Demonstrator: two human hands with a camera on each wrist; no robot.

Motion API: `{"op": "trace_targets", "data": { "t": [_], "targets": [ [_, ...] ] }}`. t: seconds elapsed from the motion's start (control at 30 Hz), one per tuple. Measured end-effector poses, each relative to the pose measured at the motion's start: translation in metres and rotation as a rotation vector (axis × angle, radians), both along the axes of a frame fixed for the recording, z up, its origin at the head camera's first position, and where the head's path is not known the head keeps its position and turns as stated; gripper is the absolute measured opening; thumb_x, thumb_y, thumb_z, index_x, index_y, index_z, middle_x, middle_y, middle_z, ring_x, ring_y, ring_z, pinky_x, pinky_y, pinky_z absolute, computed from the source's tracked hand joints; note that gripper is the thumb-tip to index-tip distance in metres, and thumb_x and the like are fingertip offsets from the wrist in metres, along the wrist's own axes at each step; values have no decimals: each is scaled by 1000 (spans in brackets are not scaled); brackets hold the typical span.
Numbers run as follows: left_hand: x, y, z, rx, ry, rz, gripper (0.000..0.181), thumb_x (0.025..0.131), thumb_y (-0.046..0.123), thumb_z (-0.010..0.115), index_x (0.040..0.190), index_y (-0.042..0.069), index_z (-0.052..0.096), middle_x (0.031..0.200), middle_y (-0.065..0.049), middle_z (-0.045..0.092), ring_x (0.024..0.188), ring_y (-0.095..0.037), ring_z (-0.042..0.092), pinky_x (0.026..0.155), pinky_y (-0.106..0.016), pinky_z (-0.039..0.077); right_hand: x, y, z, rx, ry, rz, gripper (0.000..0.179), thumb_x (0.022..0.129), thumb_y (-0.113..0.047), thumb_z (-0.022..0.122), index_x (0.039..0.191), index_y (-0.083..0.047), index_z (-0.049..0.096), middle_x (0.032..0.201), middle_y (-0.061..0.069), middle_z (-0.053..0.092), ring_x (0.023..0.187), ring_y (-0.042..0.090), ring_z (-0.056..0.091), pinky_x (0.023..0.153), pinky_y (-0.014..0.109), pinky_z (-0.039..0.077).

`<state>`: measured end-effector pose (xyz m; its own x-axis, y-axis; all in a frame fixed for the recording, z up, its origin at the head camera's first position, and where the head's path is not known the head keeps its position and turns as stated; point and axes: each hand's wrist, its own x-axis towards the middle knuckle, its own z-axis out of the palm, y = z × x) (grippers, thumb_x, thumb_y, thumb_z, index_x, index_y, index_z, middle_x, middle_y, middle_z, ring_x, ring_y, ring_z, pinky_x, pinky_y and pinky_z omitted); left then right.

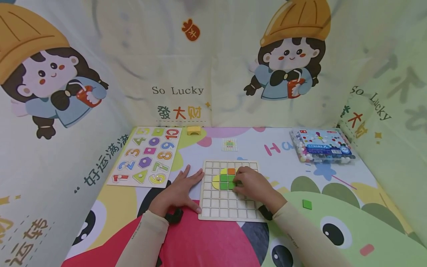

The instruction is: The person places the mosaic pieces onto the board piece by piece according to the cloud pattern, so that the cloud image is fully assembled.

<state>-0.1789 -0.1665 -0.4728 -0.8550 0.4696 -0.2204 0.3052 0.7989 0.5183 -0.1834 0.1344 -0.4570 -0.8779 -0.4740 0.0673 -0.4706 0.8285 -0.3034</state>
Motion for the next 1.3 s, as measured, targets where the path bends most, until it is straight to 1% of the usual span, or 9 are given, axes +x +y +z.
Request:
{"op": "trace_targets", "data": {
  "t": [0.13,0.3,0.5,0.63,0.77,0.87,0.97,1.17,1.3],
  "targets": [
    [0,0,1,1,-4,4,125,65,48,100,168,28,31,177,8,24,167,-37,-5,134,-62,6,0,0,0,3,8,11,19,85,-27,90,99,-16,84,101,-4,66,98,12,60,85,34,61],
    [0,1,2,15,-2,1,124,65,47,100,167,24,33,177,5,26,167,-40,-5,133,-64,6,0,0,0,11,0,12,23,83,-29,92,100,-15,84,100,-4,66,97,12,60,84,33,61],
    [1,2,0,17,-8,-14,125,65,47,100,168,25,32,177,6,26,167,-39,-5,133,-63,6,10,12,2,-24,-35,-46,24,84,-28,90,102,-13,84,101,-2,67,95,13,59,85,35,60],
    [0,2,-2,10,-12,-16,125,65,49,99,168,25,31,177,7,25,167,-38,-6,133,-63,6,22,33,5,-103,-62,-89,23,86,-26,89,103,-12,84,105,-1,68,95,14,61,86,38,60],
    [-2,0,-3,-4,-2,-9,126,65,50,99,168,27,31,177,8,24,167,-37,-6,134,-62,6,35,58,10,-201,-85,-145,23,87,-27,88,103,-11,83,109,0,69,92,15,64,82,37,60],
    [-3,-1,-1,-2,4,-10,127,64,51,99,168,27,30,177,8,24,167,-37,-7,134,-62,5,44,77,12,-221,-78,-181,22,88,-28,88,103,-12,83,109,1,70,90,15,65,77,34,60],
    [-4,-1,0,3,5,-9,127,64,51,99,168,27,31,177,7,24,167,-37,-7,134,-63,5,53,97,13,-222,-43,-190,21,87,-26,88,103,-13,83,107,-1,70,89,14,65,73,31,58],
    [-2,-1,0,0,2,-7,126,65,52,98,168,27,30,177,7,24,167,-37,-6,133,-63,6,66,136,12,-246,83,-192,23,82,-20,92,102,-12,83,100,-4,69,84,13,62,67,27,53],
    [-1,-1,0,3,-8,-7,126,65,52,98,168,28,31,177,8,24,167,-37,-6,134,-63,7,72,161,12,-239,99,-210,29,81,-22,93,106,-12,82,103,-2,69,83,14,61,63,25,49]
  ]
}}
